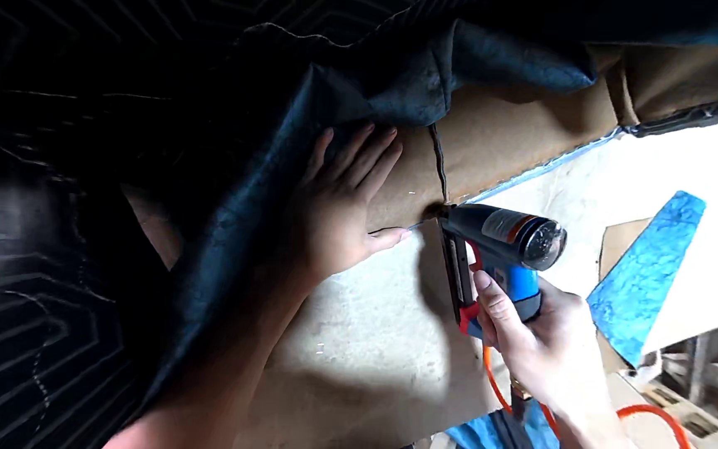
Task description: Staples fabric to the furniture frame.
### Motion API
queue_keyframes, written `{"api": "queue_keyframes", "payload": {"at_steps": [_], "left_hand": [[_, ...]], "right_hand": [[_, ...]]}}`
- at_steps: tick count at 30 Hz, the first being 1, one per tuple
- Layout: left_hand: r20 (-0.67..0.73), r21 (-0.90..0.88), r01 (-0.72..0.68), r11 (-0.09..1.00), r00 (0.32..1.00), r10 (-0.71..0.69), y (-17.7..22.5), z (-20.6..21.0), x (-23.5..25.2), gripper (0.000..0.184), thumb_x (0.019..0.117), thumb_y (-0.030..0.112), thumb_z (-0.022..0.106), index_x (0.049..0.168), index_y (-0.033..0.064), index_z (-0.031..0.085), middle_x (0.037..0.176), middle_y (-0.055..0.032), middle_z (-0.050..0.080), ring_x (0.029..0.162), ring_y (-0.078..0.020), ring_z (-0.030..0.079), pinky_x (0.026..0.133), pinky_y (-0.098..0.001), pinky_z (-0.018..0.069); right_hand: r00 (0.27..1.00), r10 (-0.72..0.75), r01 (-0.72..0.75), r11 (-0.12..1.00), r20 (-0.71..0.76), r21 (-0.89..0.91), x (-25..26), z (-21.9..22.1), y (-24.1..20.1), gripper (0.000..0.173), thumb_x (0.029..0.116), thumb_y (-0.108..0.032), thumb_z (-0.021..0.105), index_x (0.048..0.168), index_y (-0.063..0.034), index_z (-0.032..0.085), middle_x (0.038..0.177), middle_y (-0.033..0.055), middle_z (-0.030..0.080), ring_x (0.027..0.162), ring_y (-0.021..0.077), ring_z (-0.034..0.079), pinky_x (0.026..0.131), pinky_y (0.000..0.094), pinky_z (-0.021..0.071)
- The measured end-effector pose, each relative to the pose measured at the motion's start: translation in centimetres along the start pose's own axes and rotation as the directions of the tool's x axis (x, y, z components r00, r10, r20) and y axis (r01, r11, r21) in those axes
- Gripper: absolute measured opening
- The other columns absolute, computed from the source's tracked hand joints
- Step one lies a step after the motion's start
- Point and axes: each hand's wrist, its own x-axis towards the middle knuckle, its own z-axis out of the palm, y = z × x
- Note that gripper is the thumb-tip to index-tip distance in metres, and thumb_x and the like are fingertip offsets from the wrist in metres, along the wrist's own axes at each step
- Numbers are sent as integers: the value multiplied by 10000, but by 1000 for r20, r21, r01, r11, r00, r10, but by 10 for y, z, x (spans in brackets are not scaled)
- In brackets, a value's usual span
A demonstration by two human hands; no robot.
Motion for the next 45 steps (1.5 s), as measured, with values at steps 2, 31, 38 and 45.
{"api": "queue_keyframes", "payload": {"at_steps": [2, 31, 38, 45], "left_hand": [[0, 7, -6, 1000, 1000, 6, 0, 0, 1, 1104, 807, 892, 449, 1650, 208, 250, 1723, 51, 183, 1597, -184, 99, 1280, -600, 25], [15, 49, -25, 998, 1000, 25, -2, -3, -3, 1144, 787, 904, 425, 1650, 173, 249, 1728, 9, 169, 1597, -210, 112, 1280, -598, 25], [-127, 29, 107, 994, 987, -103, 7, 11, -58, 883, 929, 670, 539, 1625, 170, 326, 1713, 6, 231, 1590, -200, 155, 1287, -569, 98], [-98, 69, 188, 980, 979, -181, 6, 10, -104, 658, 1024, 495, 491, 1604, 206, 377, 1703, 42, 257, 1586, -194, 167, 1262, -572, 157]], "right_hand": [[1000, 6, -6, 1000, 4, 6, 0, -1, -1, 338, 1013, -546, 562, 945, -230, 662, 581, -91, 612, 438, 90, 595, 381, 328, 538], [996, -84, 84, 996, 8, 17, -21, 28, -21, 300, 1030, -398, 610, 930, -125, 684, 622, -86, 636, 492, 39, 614, 425, 260, 550], [993, -114, 114, 993, -8, -4, -29, 45, -32, 318, 1012, -401, 616, 965, -97, 697, 656, -85, 653, 514, 4, 615, 435, 229, 543], [998, -65, 65, 995, 1, 71, -40, 58, -43, 311, 1012, -402, 634, 978, -100, 700, 668, -79, 675, 514, 21, 639, 433, 245, 570]]}}
